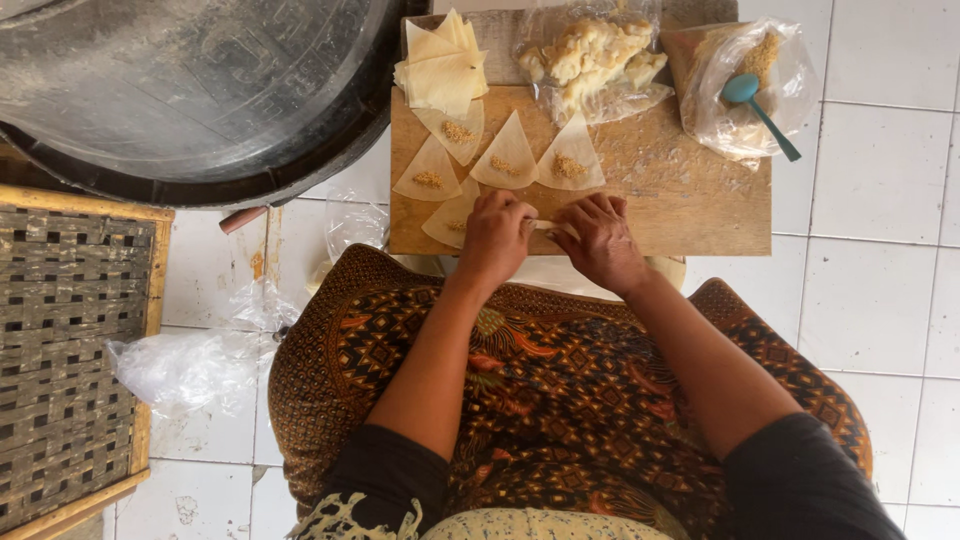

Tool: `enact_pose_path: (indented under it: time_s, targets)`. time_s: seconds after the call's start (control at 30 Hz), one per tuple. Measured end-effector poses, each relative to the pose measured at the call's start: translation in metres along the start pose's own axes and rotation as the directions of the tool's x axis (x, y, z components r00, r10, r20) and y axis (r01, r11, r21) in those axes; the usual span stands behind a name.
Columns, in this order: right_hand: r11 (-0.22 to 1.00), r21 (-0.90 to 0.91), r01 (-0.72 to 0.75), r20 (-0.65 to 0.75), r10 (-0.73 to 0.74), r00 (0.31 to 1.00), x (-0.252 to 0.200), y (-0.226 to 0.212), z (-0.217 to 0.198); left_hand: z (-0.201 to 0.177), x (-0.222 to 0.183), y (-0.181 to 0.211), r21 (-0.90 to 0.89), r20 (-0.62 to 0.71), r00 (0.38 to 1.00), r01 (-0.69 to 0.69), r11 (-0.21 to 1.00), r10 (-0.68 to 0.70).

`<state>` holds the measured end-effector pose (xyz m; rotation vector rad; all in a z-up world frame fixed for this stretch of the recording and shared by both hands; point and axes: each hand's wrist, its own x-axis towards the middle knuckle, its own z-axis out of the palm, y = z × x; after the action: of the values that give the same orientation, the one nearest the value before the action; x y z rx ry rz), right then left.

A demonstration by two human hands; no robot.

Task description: The person uses a spoon to place granular filling onto dough wrappers that already contain a white paste. Then, the person folds each wrapper by hand into a triangle and presses the edges together to seal them.

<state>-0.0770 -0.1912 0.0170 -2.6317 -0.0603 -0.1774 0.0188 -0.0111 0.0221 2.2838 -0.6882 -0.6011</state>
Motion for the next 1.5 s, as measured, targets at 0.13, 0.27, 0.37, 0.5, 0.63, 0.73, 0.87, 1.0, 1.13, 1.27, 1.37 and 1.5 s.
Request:
enact_pose_path:
  time_s: [0.13, 0.27, 0.37, 0.5, 0.63, 0.73, 0.87, 1.0, 1.13, 1.27, 1.37, 1.5]
  targets:
    - [0.999, -0.035, -0.023, 0.291, 0.032, 0.956, -0.029, 0.004, -0.024, -0.008, 0.002, -0.011, -0.145, -0.214, 0.971, -0.144, 0.979, 0.111]
    - [0.989, -0.093, -0.113, 0.59, 0.146, 0.794, -0.055, -0.014, -0.032, 0.008, 0.008, -0.008, -0.178, -0.188, 0.982, -0.06, 0.982, 0.026]
    - [0.98, -0.132, -0.15, 0.597, 0.199, 0.777, -0.055, -0.012, -0.034, 0.018, 0.016, -0.004, -0.101, -0.264, 0.96, -0.121, 0.987, 0.091]
    - [0.899, -0.289, -0.329, 0.411, 0.427, 0.805, -0.035, 0.024, -0.044, 0.024, 0.033, 0.006, 0.15, -0.382, 0.912, -0.096, 0.984, 0.147]
    - [0.909, -0.254, -0.33, -0.159, 0.298, 0.941, -0.01, 0.049, -0.034, 0.028, 0.051, 0.026, 0.317, -0.393, 0.912, 0.009, 0.948, 0.122]
    - [0.892, -0.311, -0.329, -0.265, 0.251, 0.931, 0.008, 0.054, -0.01, 0.031, 0.058, 0.032, 0.331, -0.411, 0.91, 0.092, 0.939, 0.056]
    - [0.9, -0.181, -0.395, -0.23, 0.352, 0.907, 0.015, 0.06, 0.009, 0.036, 0.065, 0.036, 0.241, -0.439, 0.896, 0.047, 0.969, 0.066]
    - [0.888, -0.081, -0.452, -0.197, 0.431, 0.881, 0.025, 0.068, 0.012, 0.037, 0.071, 0.038, 0.17, -0.459, 0.886, 0.015, 0.985, 0.066]
    - [0.908, -0.14, -0.394, -0.216, 0.36, 0.908, 0.025, 0.069, 0.011, 0.04, 0.073, 0.036, 0.142, -0.475, 0.873, -0.042, 0.989, 0.106]
    - [0.9, -0.144, -0.412, -0.19, 0.383, 0.904, 0.027, 0.063, 0.015, 0.04, 0.073, 0.032, 0.136, -0.503, 0.849, -0.107, 0.985, 0.162]
    - [0.89, -0.137, -0.434, -0.168, 0.411, 0.896, 0.03, 0.06, 0.018, 0.041, 0.072, 0.031, 0.121, -0.513, 0.833, -0.167, 0.979, 0.205]
    - [0.901, -0.138, -0.411, -0.185, 0.384, 0.905, 0.032, 0.058, 0.019, 0.041, 0.073, 0.032, 0.067, -0.505, 0.837, -0.205, 0.977, 0.21]
